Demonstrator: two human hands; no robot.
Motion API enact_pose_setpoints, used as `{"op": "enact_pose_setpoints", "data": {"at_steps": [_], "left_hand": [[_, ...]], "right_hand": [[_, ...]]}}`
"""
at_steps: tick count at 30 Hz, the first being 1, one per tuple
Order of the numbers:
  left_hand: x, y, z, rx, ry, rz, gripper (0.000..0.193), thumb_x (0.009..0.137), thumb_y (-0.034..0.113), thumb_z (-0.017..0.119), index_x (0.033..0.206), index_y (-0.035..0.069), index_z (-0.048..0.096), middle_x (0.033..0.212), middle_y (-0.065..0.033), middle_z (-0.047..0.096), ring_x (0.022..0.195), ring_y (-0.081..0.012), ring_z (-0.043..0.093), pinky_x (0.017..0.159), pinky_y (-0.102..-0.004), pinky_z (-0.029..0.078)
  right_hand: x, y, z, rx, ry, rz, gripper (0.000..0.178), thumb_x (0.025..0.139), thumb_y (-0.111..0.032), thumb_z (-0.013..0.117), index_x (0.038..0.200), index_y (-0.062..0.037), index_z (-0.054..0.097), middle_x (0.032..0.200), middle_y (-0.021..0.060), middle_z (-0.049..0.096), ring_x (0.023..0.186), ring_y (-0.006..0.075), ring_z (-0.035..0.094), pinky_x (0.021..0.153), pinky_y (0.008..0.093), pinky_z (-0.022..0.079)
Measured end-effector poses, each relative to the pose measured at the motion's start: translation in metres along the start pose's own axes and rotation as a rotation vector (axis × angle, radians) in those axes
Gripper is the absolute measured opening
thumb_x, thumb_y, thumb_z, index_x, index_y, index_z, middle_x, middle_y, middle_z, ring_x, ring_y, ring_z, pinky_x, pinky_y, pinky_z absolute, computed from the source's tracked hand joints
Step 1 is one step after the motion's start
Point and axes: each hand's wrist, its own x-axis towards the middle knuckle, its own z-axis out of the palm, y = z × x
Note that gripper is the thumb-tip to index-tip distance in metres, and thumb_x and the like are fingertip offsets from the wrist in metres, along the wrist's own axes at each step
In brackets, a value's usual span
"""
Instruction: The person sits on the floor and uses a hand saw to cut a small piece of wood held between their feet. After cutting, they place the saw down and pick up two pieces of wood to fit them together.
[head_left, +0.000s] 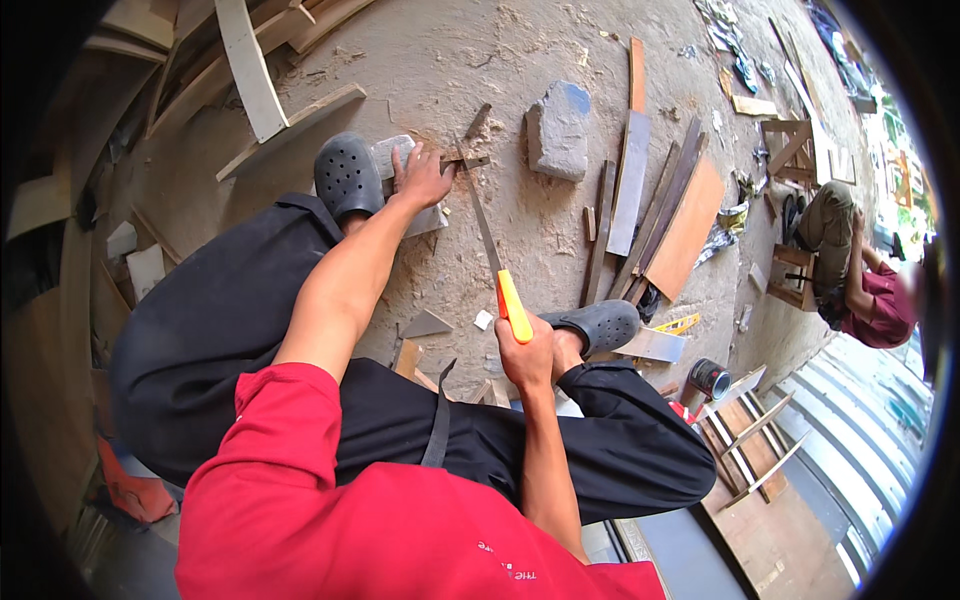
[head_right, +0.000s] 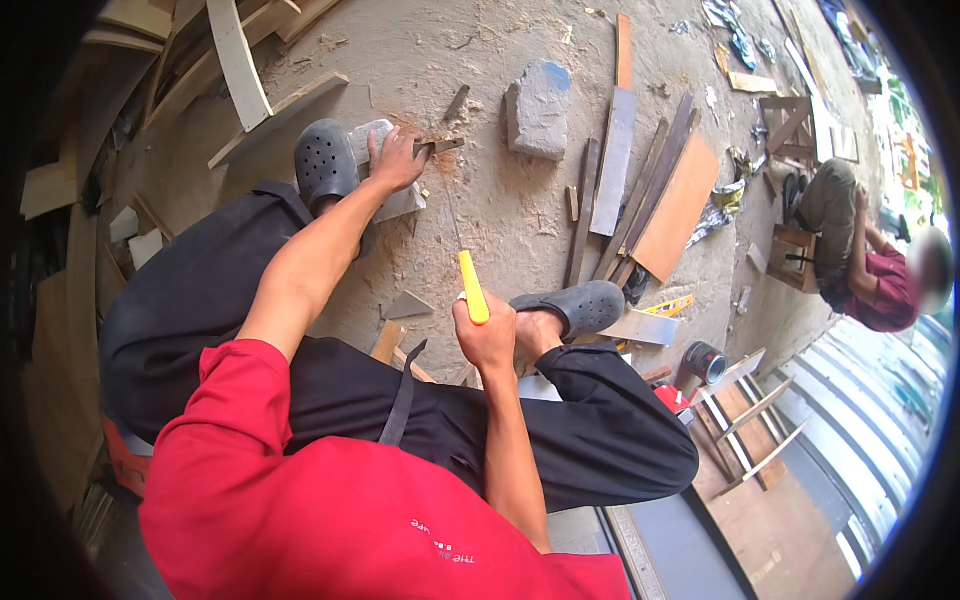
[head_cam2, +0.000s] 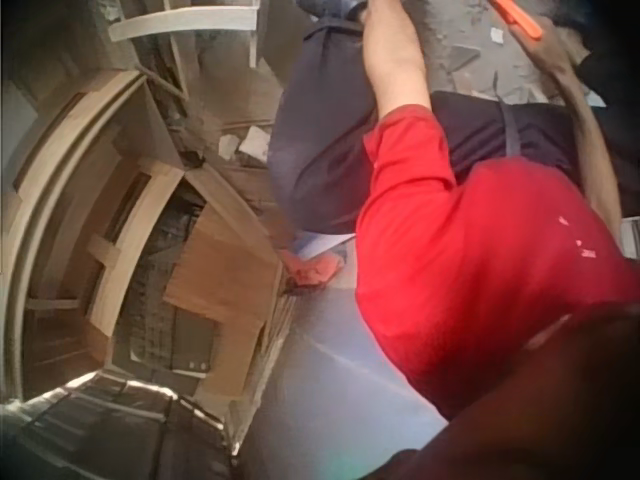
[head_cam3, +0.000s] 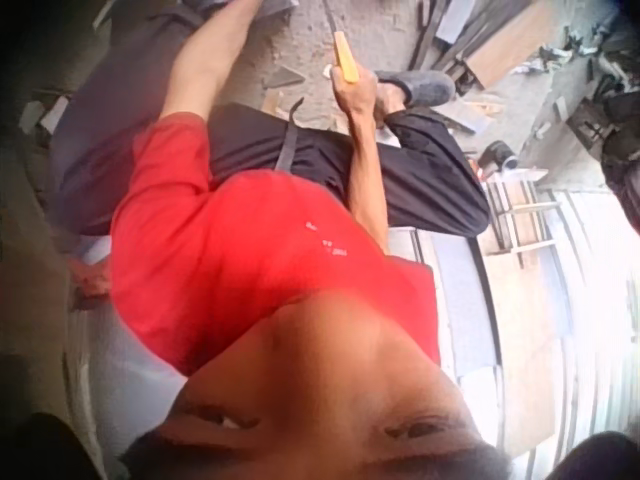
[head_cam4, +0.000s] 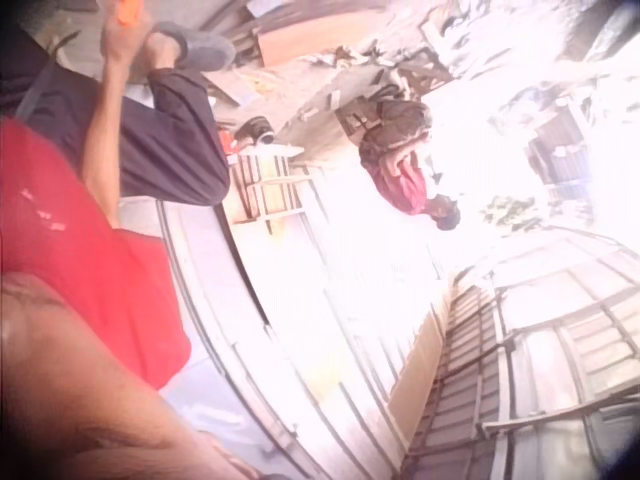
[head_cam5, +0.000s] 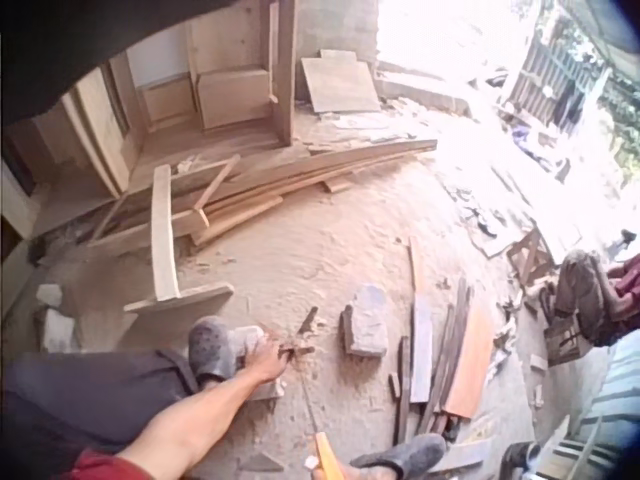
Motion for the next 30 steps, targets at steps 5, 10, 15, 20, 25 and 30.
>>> {"op": "enact_pose_setpoints", "data": {"at_steps": [5,10,15,20,25,30], "left_hand": [[-0.007,0.012,-0.006,-0.017,-0.052,-0.04,0.055,0.095,0.045,0.044,0.127,0.001,0.052,0.139,-0.0156,0.047,0.146,-0.035,0.008,0.115,-0.055,-0.004],[0.001,0.009,0.002,-0.141,-0.067,-0.033,0.054,0.093,0.047,0.046,0.125,0.003,0.054,0.136,-0.0156,0.049,0.144,-0.0319,0.017,0.115,-0.0535,0.001],[0.005,-0.011,0.021,-0.194,0.03,-0.031,0.045,0.09,0.048,0.051,0.114,0.01,0.061,0.115,-0.012,0.062,0.122,-0.032,0.048,0.11,-0.0545,0.014],[0.008,0.007,0.013,-0.194,0.03,-0.044,0.041,0.089,0.046,0.053,0.111,0.012,0.063,0.111,-0.0125,0.063,0.114,-0.0313,0.052,0.108,-0.0529,0.019],[0.004,-0.004,0.013,-0.182,0.033,-0.058,0.041,0.089,0.044,0.053,0.113,0.013,0.063,0.111,-0.0132,0.063,0.114,-0.0323,0.053,0.106,-0.0536,0.021],[0.005,0.009,0.013,-0.181,-0.002,-0.044,0.041,0.088,0.046,0.054,0.112,0.013,0.063,0.111,-0.0131,0.063,0.116,-0.0315,0.052,0.106,-0.0548,0.02]], "right_hand": [[-0.008,-0.023,-0.007,-0.066,-0.02,0.019,0.021,0.079,-0.017,0.062,0.073,0.0027,0.059,0.057,0.0181,0.055,0.048,0.0264,0.053,0.051,0.0389,0.042],[0.039,-0.011,0.017,-0.181,-0.015,-0.097,0.025,0.079,-0.021,0.06,0.071,0.0031,0.058,0.062,0.0233,0.056,0.055,0.0385,0.056,0.054,0.0438,0.043],[0.009,-0.013,0.005,-0.122,-0.018,-0.065,0.026,0.08,-0.019,0.06,0.068,0.0034,0.057,0.059,0.0224,0.055,0.052,0.0364,0.056,0.053,0.0429,0.043],[0.06,0.001,0.032,-0.079,-0.006,-0.012,0.026,0.079,-0.018,0.061,0.067,0.0041,0.056,0.059,0.022,0.055,0.05,0.0336,0.056,0.052,0.0418,0.043],[-0.004,0.009,0.009,-0.081,0.009,-0.118,0.026,0.079,-0.019,0.06,0.066,0.0027,0.057,0.061,0.022,0.057,0.053,0.0364,0.058,0.053,0.0431,0.044],[0.071,0.007,0.041,-0.149,0.018,-0.11,0.026,0.079,-0.02,0.061,0.067,0.0033,0.056,0.061,0.0229,0.056,0.053,0.0371,0.057,0.052,0.0438,0.042]]}}
